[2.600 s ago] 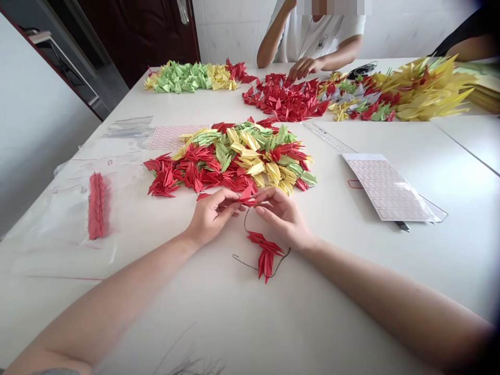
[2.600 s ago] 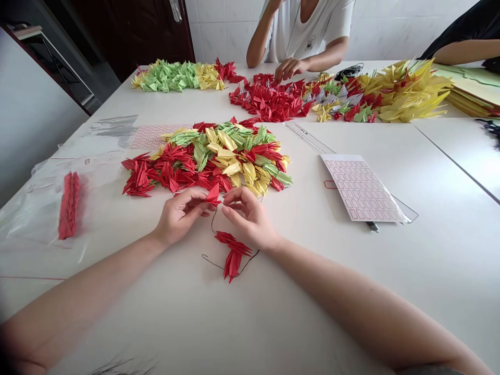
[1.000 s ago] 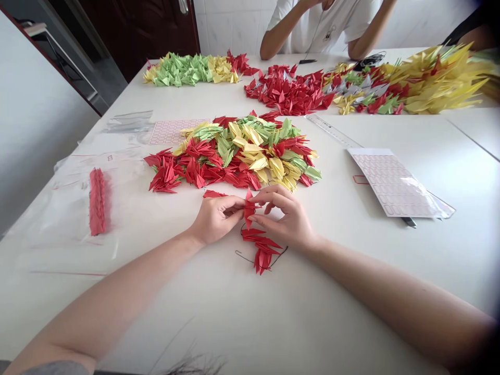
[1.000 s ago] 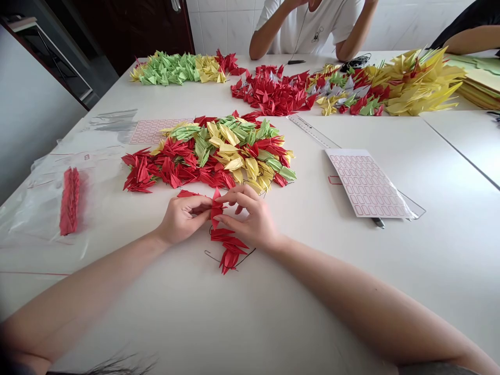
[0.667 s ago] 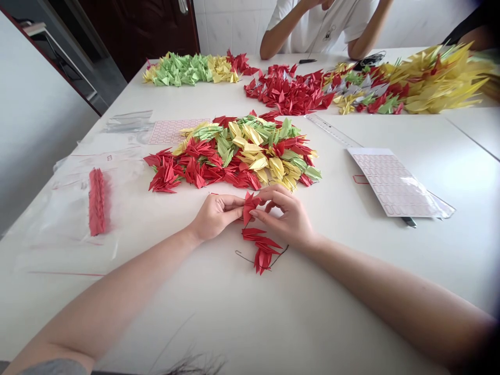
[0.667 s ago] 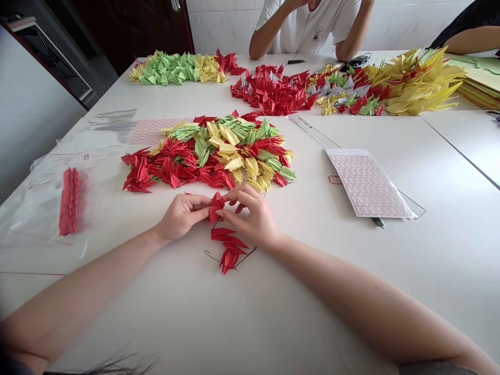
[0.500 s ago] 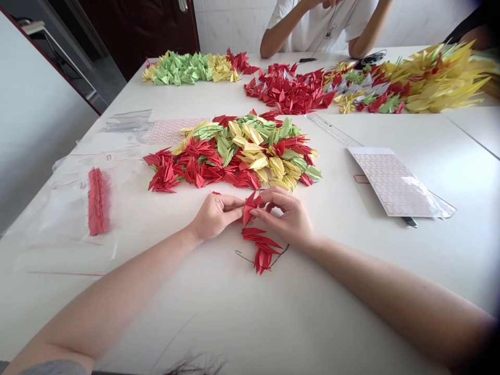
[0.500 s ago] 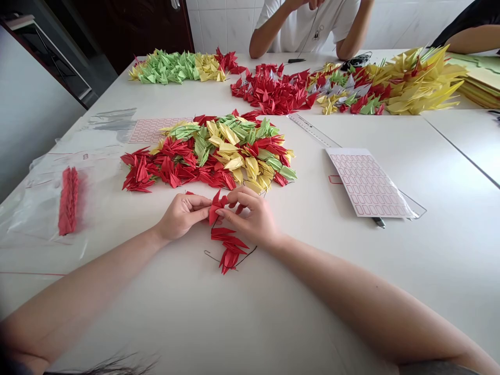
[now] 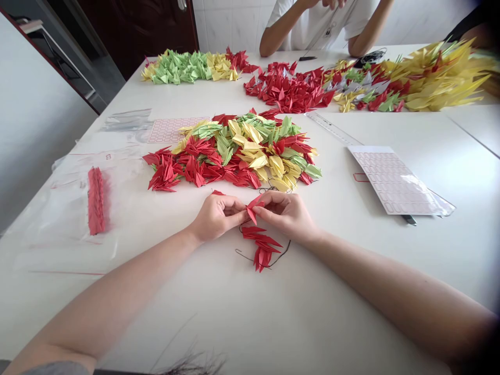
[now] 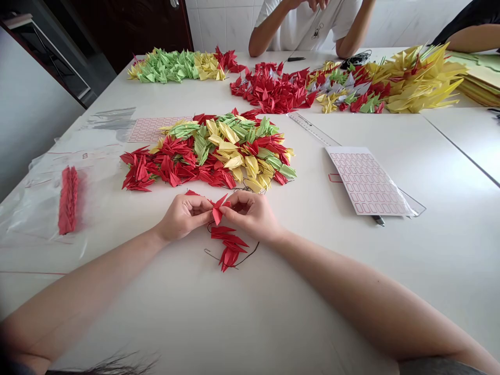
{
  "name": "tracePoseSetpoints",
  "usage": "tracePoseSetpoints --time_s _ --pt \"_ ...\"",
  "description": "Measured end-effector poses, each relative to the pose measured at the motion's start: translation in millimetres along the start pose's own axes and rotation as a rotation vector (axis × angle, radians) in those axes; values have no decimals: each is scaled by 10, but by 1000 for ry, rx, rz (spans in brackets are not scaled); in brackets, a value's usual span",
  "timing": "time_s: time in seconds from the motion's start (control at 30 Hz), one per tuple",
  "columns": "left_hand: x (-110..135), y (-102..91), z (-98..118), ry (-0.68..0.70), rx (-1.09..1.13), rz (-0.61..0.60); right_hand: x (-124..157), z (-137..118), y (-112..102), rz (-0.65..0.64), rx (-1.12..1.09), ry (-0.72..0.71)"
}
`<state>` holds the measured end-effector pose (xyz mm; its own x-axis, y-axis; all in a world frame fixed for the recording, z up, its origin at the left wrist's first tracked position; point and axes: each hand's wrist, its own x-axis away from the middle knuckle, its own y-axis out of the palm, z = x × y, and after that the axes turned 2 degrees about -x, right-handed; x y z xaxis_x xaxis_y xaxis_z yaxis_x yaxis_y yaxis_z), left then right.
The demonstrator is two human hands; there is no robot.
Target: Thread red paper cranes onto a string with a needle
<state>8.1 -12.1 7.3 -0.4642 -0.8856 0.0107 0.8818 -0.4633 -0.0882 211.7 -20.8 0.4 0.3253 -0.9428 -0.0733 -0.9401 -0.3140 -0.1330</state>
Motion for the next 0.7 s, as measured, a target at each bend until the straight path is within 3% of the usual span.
tracePoseSetpoints --time_s 0.7 --pt "1 6 1 92 -118 -10 2 -25 33 -26 -43 -17"
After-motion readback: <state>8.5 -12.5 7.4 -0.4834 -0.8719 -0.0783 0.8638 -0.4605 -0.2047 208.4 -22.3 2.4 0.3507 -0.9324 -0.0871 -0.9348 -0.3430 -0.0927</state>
